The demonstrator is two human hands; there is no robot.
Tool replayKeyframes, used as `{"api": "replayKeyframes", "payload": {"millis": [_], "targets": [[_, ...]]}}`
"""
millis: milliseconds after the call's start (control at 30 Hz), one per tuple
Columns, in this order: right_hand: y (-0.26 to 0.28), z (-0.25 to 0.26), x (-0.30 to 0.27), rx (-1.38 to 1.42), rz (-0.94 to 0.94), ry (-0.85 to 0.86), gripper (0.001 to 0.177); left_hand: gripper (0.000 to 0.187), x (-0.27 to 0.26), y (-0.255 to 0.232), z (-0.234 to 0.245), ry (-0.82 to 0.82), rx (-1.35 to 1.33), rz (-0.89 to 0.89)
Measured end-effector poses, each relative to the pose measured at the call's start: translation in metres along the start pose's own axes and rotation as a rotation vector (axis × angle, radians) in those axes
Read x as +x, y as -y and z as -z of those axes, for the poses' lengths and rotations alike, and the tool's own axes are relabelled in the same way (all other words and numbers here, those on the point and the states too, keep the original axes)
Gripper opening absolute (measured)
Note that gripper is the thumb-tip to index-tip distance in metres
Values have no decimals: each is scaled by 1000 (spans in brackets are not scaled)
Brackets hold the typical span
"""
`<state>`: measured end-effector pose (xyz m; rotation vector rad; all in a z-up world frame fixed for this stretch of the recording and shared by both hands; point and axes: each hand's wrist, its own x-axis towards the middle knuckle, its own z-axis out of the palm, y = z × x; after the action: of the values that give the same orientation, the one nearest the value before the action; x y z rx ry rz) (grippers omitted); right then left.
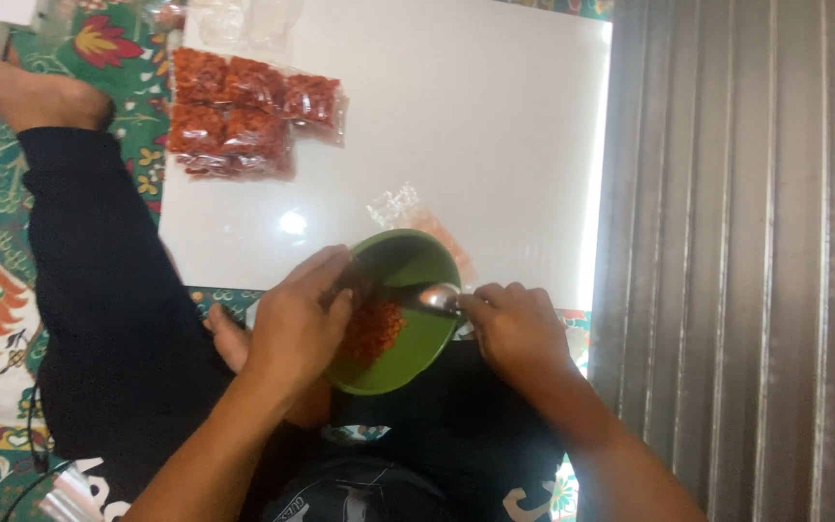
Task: Packaging small orange snacks into plastic bags using a metal scoop while sitting on the floor.
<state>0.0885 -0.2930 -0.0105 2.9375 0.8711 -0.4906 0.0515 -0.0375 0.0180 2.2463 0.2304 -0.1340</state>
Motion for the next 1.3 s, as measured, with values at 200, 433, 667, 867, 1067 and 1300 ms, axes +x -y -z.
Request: {"api": "replayKeyframes", "payload": {"millis": [200,433,667,867,1067,1300], "targets": [[-4,-2,13,100,-122,156,32,42,-2,-15,-8,-47,64,-74],[-10,-11,26,298,-215,307,34,41,0,-18,-15,-64,112,-149],[-23,0,34,626,-285,498,34,41,-1,-23,-13,-44,68,-99],[-26,0,41,698,-255,536,33,40,-2,-14,-11,-44,58,-109],[-42,5,37,860,-280,506,34,38,-2,-4,-6,-43,38,-57],[-62,-10,26,953,-263,480,35,44,-13,26,-2,-74,145,50]]}}
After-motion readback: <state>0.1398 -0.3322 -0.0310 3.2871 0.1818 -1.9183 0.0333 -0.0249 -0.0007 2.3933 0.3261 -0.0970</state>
